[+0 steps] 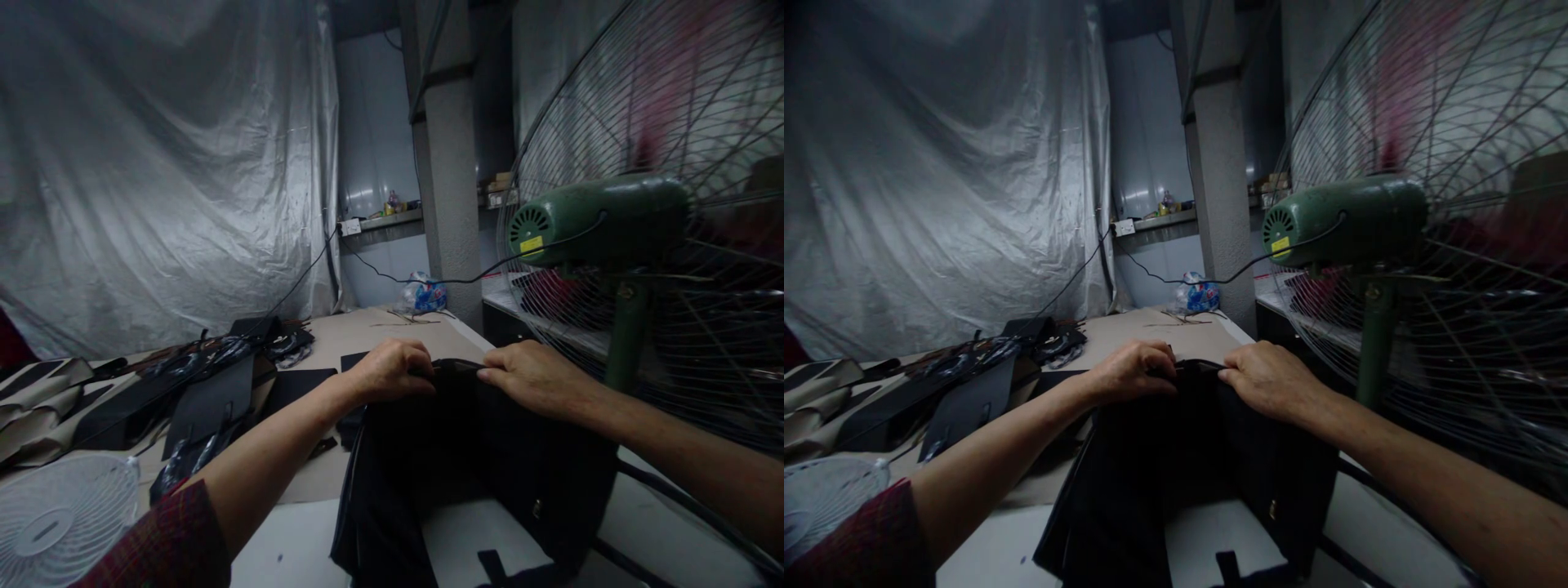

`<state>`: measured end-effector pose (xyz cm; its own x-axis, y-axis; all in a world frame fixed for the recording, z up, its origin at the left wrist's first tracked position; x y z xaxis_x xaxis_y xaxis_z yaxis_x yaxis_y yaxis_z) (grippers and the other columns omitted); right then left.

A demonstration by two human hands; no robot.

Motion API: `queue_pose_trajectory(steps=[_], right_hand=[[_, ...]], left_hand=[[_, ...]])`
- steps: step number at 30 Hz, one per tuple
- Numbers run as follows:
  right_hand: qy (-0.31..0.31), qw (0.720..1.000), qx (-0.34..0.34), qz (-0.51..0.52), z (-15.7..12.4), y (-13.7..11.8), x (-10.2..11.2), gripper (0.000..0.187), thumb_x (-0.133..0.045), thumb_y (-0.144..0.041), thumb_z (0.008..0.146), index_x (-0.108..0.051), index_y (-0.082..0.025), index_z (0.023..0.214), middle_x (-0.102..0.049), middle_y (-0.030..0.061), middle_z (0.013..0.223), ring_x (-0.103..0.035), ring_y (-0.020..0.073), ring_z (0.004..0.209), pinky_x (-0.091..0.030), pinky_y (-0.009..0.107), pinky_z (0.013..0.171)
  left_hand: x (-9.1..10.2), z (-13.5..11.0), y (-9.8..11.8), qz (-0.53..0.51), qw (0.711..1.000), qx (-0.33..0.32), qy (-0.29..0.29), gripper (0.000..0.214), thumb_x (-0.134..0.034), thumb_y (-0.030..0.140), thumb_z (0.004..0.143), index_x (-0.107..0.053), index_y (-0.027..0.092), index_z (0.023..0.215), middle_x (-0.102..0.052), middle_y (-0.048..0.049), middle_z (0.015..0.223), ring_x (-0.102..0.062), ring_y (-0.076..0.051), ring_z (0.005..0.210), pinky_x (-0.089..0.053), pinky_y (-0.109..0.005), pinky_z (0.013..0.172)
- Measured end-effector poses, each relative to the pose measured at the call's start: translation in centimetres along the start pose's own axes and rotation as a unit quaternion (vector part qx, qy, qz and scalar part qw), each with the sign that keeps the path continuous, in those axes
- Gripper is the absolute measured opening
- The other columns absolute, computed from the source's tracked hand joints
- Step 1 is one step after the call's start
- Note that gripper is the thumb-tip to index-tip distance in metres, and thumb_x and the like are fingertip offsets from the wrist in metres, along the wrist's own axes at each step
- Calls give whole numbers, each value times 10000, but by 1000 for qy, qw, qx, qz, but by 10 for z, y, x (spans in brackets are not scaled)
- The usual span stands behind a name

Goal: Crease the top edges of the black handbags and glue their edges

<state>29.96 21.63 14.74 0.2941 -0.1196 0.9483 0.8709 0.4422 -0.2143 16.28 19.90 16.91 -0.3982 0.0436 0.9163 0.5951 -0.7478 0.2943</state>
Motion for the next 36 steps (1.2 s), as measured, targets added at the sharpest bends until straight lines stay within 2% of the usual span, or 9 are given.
queue_pose_trajectory(steps=[4, 9, 14, 23, 29, 36], right_hand=[[5, 1000, 13, -1, -2, -3, 1, 290, -485, -355, 862, -660, -219, 675, -658, 38, 667, -597, 179, 637, -319, 285, 559], [0, 1000, 8, -7, -3, -2, -1, 306, -464, -378, 880, -645, -230, 683, -656, 32, 682, -606, 189, 665, -335, 282, 574], [6, 998, 49, -38, -4, -13, -1, 311, -429, -357, 901, -609, -212, 693, -651, 47, 712, -602, 190, 683, -338, 292, 612], [10, 998, 64, -27, -3, -15, -2, 318, -429, -352, 900, -613, -207, 684, -650, 50, 712, -595, 183, 671, -334, 286, 602], [0, 998, 66, -22, -3, -16, -2, 335, -407, -357, 908, -629, -199, 712, -648, 52, 710, -593, 178, 671, -334, 281, 601], [7, 997, 75, -35, -5, -18, -3, 339, -397, -367, 914, -617, -198, 720, -655, 56, 728, -599, 186, 696, -331, 287, 618]], left_hand=[[0, 0, -4, 3, 999, 24, 25, 179, -671, 343, 799, -684, 166, 777, -646, -8, 821, -585, -123, 749, -431, -217, 687], [3, -1, -13, 33, 995, 83, 52, 197, -660, 353, 791, -662, 160, 750, -622, 12, 682, -545, -118, 649, -378, -217, 590], [8, -5, -18, 42, 989, 129, 64, 234, -626, 381, 803, -662, 162, 730, -588, 19, 606, -512, -115, 593, -333, -216, 541], [6, 1, -6, 66, 993, 87, 45, 216, -720, 390, 728, -705, 190, 807, -658, 5, 719, -554, -126, 651, -356, -220, 573], [6, 6, -7, 75, 990, 109, 49, 233, -674, 409, 767, -713, 180, 772, -665, -1, 677, -559, -124, 626, -346, -222, 561], [6, 8, -8, 143, 982, 116, 51, 255, -625, 415, 807, -693, 174, 757, -654, -15, 663, -535, -129, 592, -320, -236, 544]])
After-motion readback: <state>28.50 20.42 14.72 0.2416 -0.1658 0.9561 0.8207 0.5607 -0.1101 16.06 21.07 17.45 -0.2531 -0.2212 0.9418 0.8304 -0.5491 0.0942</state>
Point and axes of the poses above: each hand's wrist, its own z-axis towards the middle knuckle, its own x-axis out of the back of the hand, y = z × x, the point moved 10 cm from there along z, towards the middle knuckle
